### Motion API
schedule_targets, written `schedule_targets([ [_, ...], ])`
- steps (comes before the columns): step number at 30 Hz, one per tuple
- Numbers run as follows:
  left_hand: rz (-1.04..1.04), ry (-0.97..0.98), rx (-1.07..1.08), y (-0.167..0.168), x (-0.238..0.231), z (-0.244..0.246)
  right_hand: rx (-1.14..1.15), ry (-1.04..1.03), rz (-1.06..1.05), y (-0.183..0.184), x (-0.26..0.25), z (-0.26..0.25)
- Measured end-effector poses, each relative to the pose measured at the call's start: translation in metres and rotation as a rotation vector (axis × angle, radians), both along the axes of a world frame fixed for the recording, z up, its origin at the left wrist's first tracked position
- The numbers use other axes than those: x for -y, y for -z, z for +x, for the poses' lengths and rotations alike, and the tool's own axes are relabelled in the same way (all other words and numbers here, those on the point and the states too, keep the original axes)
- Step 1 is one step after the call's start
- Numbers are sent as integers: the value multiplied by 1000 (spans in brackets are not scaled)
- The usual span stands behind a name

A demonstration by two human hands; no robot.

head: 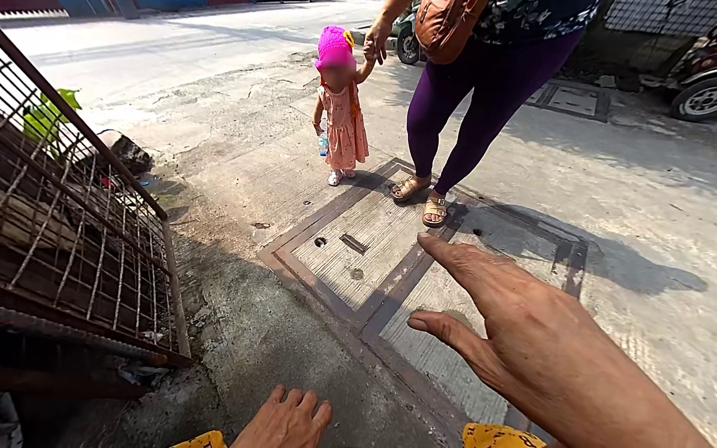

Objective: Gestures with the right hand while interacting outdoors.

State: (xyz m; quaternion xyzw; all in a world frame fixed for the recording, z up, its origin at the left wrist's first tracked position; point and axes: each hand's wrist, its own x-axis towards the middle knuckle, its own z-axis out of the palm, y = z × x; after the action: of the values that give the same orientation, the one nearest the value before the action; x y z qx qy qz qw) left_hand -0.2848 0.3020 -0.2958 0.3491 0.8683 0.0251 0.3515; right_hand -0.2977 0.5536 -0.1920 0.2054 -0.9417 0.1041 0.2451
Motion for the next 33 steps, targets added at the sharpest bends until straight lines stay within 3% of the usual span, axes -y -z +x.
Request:
schedule_targets([
  [29, -3, -14, -14, 1, 0, 0, 15, -9, -3, 0, -5, 2],
  [33, 80, -23, -60, 3, 1, 0, -1, -2, -11, 1, -4, 0],
])
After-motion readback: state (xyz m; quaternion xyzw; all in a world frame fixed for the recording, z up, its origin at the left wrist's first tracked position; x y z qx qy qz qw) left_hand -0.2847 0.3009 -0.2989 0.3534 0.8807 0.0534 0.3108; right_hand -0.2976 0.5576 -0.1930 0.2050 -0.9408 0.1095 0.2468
